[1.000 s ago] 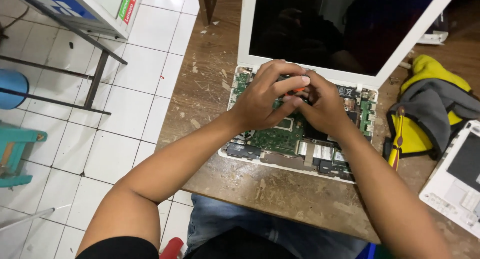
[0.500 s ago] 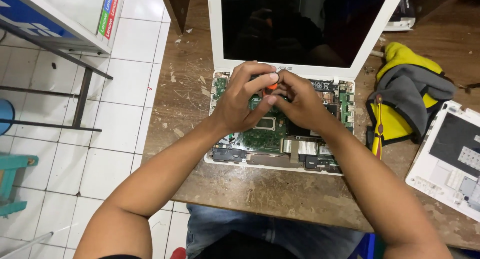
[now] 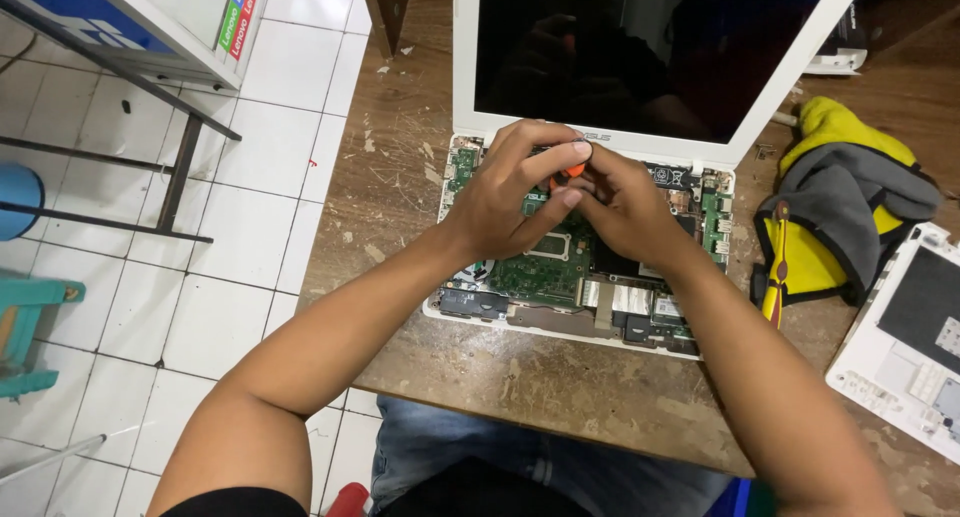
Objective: Disassembling a laptop by unscrewing internal components and removing the battery for inspection or replacement.
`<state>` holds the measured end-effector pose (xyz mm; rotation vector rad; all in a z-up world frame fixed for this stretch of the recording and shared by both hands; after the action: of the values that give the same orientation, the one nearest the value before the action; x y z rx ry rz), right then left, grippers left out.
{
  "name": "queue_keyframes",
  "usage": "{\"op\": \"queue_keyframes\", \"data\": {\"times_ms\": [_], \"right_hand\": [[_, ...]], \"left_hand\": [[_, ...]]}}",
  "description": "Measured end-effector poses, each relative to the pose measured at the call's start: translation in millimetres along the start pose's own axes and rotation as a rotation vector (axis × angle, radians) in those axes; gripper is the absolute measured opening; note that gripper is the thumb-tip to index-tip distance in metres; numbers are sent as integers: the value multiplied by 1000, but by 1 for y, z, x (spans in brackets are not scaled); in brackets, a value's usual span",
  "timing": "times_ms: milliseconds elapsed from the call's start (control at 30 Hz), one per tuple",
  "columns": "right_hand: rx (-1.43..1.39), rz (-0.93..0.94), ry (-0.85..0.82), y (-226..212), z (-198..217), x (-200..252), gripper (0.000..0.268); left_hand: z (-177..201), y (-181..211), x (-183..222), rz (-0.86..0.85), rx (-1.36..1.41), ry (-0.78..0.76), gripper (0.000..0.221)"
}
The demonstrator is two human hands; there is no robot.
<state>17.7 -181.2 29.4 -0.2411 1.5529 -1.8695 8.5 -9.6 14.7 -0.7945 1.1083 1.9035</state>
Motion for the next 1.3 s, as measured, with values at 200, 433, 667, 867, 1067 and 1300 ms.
{"op": "queue_keyframes", "data": {"times_ms": [200,433,667,867,1067,1300], "right_hand": [[51,23,-47,-4,2,-3,19],[-36,33,41,35,4,8,24],[141,41,-68,2,4,0,22],[45,18,59,31,3,7,25],[35,-20,-12,19,7,2,20],[-129,-27,59,7,-2,2,28]], "left_hand": [[0,-6,1,23,37,19,46],[-1,3,0,45,67,14,43],[1,1,1,79,68,-29,46],[0,0,2,72,69,-47,45],[4,-4,1,82,83,-60,41],[5,-6,1,31,99,-64,44]]}}
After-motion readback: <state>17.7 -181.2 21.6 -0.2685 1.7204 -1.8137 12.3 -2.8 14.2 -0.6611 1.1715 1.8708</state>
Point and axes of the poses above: each hand's wrist, its own x-axis away from the middle knuckle, its own z-axis out of the back of the hand, y = z × x, the point moved 2 cm from there along -x, towards the middle knuckle, and after that the axes turned 4 degrees about -y, right-handed, at the moved point
